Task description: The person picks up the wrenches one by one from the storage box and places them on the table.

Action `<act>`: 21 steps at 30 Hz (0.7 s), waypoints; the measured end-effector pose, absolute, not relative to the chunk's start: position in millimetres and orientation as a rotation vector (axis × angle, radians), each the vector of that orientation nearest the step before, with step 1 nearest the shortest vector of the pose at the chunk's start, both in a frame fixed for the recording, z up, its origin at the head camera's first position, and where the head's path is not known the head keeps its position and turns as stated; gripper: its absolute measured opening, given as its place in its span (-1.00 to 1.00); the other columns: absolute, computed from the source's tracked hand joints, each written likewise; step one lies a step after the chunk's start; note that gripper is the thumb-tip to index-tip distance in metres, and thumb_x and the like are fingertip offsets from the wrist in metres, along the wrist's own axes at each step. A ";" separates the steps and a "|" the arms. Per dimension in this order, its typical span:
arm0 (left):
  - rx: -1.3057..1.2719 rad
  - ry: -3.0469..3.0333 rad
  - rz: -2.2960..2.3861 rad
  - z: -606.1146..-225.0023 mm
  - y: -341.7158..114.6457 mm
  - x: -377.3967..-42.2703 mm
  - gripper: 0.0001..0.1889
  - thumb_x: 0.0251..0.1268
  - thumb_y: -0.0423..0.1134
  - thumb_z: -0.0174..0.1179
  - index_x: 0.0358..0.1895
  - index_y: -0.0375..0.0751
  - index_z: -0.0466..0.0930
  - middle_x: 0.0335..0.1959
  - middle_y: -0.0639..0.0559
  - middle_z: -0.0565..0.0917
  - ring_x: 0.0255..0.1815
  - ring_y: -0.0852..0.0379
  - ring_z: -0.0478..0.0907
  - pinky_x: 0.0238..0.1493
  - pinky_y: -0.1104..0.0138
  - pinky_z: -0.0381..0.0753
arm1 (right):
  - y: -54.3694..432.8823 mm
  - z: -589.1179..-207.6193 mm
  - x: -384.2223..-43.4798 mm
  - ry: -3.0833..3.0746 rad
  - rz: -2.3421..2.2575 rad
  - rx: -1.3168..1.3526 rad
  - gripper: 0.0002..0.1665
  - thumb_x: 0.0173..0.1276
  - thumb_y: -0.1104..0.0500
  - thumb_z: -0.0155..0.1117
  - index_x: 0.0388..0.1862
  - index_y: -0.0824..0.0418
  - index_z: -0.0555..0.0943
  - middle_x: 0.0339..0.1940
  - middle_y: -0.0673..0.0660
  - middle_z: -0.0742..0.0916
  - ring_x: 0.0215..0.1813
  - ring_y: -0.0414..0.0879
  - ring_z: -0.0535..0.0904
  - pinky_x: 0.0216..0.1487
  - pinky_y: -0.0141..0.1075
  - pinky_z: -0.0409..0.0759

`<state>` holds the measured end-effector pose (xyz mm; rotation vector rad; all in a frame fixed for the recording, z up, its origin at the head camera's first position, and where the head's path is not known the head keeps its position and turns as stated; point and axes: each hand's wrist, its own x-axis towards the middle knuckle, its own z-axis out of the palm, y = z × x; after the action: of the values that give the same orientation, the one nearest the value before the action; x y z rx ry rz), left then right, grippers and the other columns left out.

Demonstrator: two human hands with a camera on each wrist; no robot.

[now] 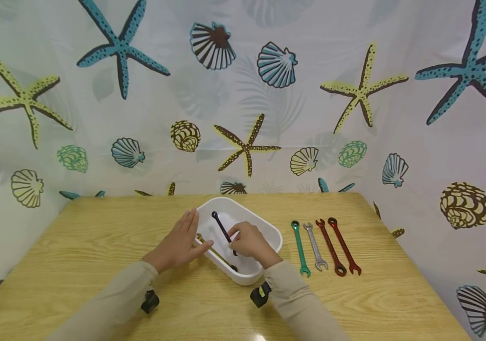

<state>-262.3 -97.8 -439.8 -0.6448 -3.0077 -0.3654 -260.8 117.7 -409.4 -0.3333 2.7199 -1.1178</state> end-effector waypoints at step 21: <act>-0.651 -3.030 -0.383 -442.2 -99.2 -265.2 0.06 0.29 0.46 -0.26 0.50 -0.40 -0.25 0.54 -0.27 -0.22 0.56 -0.18 -0.27 0.49 0.05 -0.13 | 194.3 -375.7 -249.5 2.730 -1.232 -0.259 -0.66 0.28 0.36 0.25 0.04 0.40 0.56 -0.33 0.20 0.60 -0.37 -0.07 0.54 -0.37 -0.30 0.61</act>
<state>-265.2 -99.2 -442.2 -0.6507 -3.0301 -0.3827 -249.5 194.3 -375.7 -0.2587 2.7297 -1.2316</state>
